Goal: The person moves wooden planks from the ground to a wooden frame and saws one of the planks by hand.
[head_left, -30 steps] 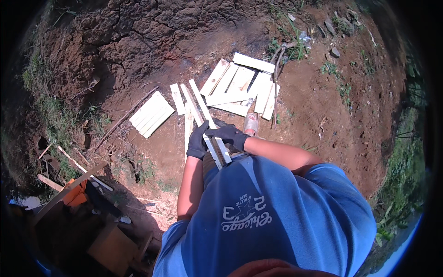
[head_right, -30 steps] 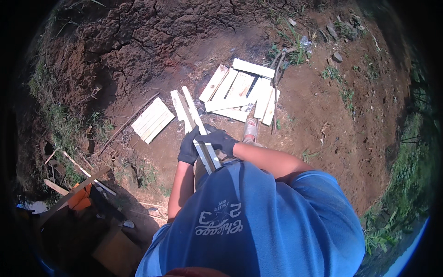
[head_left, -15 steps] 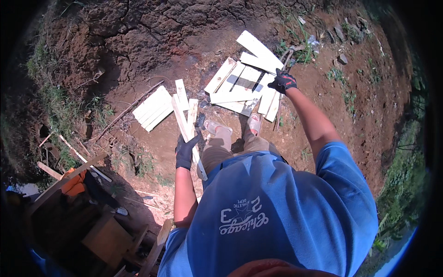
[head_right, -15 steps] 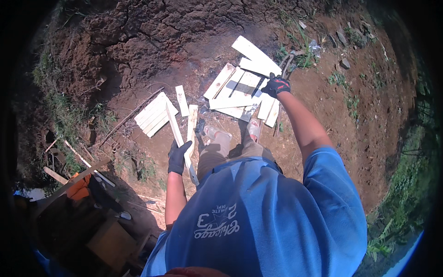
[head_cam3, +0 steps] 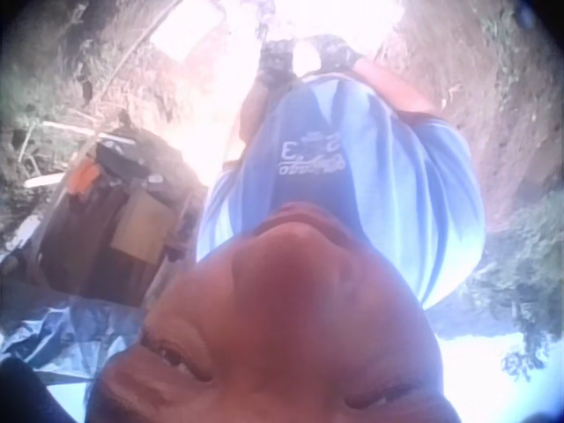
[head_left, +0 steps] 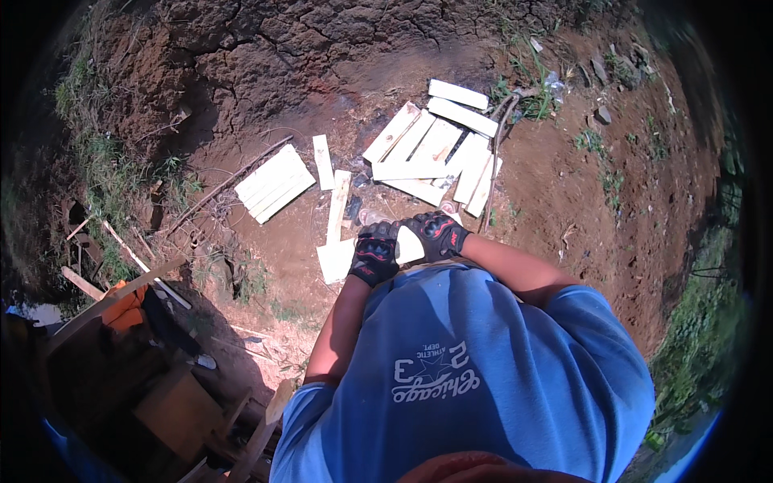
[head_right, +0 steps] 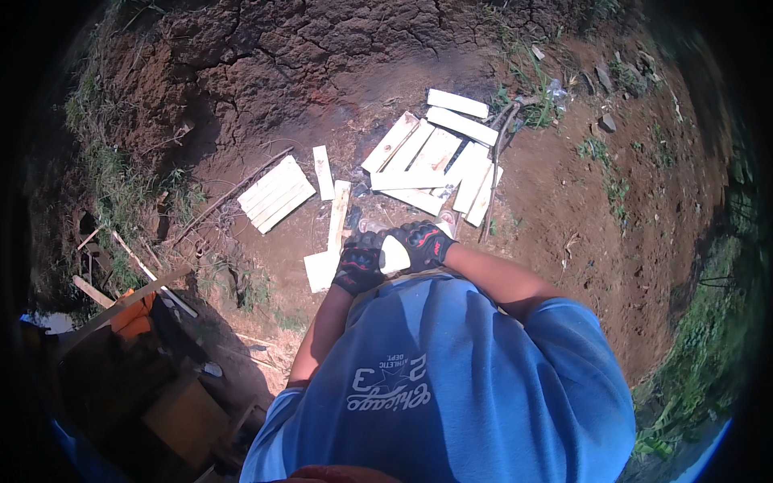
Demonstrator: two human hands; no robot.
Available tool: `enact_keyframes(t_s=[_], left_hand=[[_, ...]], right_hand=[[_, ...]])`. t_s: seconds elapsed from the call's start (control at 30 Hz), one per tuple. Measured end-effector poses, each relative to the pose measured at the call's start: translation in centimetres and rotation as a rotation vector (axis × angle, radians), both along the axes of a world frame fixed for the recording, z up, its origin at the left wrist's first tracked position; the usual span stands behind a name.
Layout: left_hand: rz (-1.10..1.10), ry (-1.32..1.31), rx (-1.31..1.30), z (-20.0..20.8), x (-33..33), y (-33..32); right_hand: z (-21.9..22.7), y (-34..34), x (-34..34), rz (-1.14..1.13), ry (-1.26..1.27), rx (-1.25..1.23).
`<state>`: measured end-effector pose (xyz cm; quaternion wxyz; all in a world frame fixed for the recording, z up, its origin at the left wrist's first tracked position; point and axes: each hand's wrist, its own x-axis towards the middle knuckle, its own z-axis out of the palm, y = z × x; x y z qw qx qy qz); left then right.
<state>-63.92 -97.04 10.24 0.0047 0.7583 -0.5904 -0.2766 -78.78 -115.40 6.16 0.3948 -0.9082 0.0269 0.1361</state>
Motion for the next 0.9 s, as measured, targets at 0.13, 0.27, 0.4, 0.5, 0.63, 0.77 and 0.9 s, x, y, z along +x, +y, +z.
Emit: enact_keyframes(t_s=[0.13, 0.27, 0.4, 0.5, 0.63, 0.77, 0.9], left_hand=[[0.159, -0.128, -0.129, 1.0, 1.0, 2.0], [0.427, -0.099, -0.268, 1.6, 3.0, 6.6], [0.575, -0.082, -0.018, 3.3, 2.9, 11.9], [0.719, -0.014, 0.114, 1.5, 1.1, 18.3], [0.856, 0.112, 0.391, -1.2, -1.4, 25.8], [0.854, 0.307, 0.898, -3.1, -3.6, 29.1], [0.562, 0.328, 0.917, -7.2, -4.5, 34.3]], right_hand=[[0.2, -0.6, 0.7, -0.148, 0.226, 0.015], [-3.3, -0.6, 4.8, -0.603, 0.620, 0.082], [-6.5, -2.1, 11.7, -1.013, 0.614, 0.372], [-3.9, -2.6, 18.9, -1.139, 0.583, 0.395], [-7.4, -1.7, 22.3, -0.772, 0.657, 0.084], [-11.0, 2.5, 16.5, -0.217, 0.667, -0.089], [-12.8, 3.3, 5.7, -0.012, 0.780, -0.194]])
